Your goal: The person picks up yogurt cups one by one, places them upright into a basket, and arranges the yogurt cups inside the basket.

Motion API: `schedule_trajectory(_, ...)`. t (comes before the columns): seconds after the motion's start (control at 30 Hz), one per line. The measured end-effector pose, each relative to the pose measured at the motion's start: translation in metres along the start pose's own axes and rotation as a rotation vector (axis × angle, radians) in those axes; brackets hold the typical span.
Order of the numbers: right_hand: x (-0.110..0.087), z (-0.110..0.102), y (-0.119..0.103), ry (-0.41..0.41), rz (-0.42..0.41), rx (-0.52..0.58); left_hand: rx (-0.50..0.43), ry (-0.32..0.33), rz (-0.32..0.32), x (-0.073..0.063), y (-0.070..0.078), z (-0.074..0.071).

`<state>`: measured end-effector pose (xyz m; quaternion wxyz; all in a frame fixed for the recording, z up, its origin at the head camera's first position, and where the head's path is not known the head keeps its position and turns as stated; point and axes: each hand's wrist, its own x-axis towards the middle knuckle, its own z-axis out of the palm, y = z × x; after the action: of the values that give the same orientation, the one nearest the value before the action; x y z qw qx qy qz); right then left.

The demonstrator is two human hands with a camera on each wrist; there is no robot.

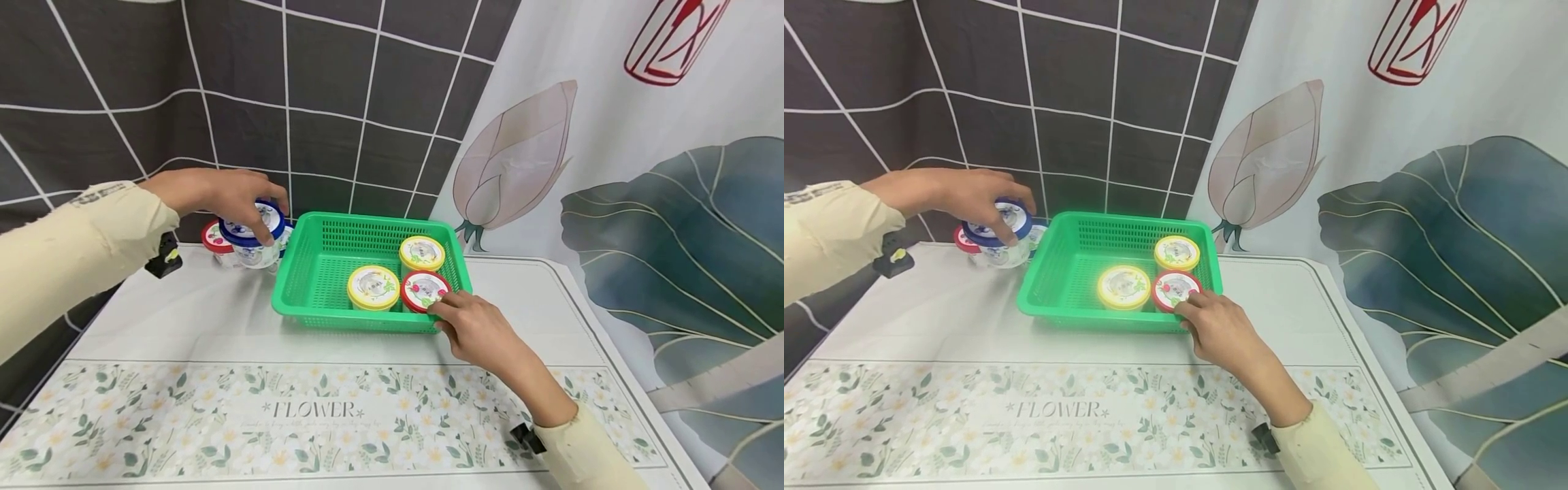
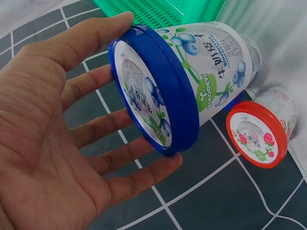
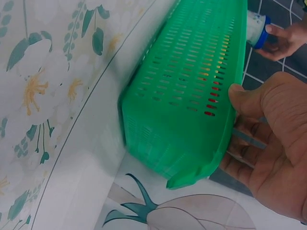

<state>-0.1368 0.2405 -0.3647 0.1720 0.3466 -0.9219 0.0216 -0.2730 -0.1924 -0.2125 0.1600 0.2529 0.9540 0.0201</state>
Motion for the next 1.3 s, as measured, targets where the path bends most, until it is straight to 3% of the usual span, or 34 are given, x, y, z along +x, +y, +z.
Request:
schedule_trajectory(0.4, 0.000, 0.000, -0.001, -0.008, 0.003, -0.003, 0.005, -0.001, 0.014, 0.003, 0.010, -0.006)
schedule_trajectory(1.3, 0.001, 0.001, 0.001, -0.012, 0.000, -0.031, -0.016, -0.032, 0.077, 0.009, 0.057, 0.005)
